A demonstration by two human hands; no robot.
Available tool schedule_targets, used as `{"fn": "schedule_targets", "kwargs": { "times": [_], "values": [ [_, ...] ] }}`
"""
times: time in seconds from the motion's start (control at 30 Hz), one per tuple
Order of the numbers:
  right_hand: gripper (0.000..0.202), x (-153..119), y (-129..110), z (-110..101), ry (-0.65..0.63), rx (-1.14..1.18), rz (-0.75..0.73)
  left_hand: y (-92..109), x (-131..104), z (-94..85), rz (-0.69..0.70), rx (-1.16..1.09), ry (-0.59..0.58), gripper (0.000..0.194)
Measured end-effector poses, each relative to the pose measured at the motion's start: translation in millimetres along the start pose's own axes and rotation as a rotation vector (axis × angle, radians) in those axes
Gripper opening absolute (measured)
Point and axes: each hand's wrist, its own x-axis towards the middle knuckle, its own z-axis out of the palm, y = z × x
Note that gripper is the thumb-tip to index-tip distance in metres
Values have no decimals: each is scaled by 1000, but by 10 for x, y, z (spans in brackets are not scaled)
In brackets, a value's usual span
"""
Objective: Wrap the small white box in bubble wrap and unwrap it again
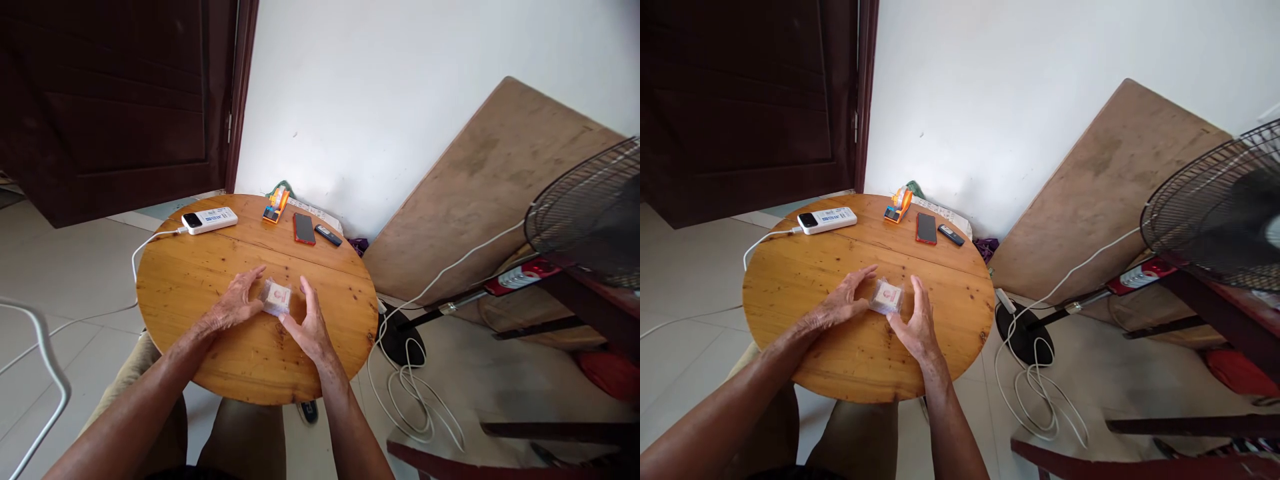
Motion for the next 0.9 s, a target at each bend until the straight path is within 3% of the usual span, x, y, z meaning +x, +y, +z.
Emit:
{"fn": "schedule_targets", "kwargs": {
  "times": [0.27, 0.47, 0.6, 0.7, 0.8, 0.9],
  "values": [
    [84, 3, -9, 18, -15, -60, -72, 164, -33, -37, 33, 41, -139, 81],
    [50, 5, -30, 7, 20, -119, -197, 83, -25, 12, 77, 56, -143, 68],
    [40, 0, -48, 11, 38, -165, -255, 86, -14, 29, 77, 50, -121, 65],
    [43, -8, -66, 15, 90, -142, -275, 110, -12, 22, 74, 28, -90, 72],
    [60, -15, -76, 4, 131, -70, -243, 123, -19, -6, 53, 8, -62, 81],
    [73, -17, -62, -18, 96, 23, -189, 148, -34, -43, 20, 10, -108, 88]
  ]
}}
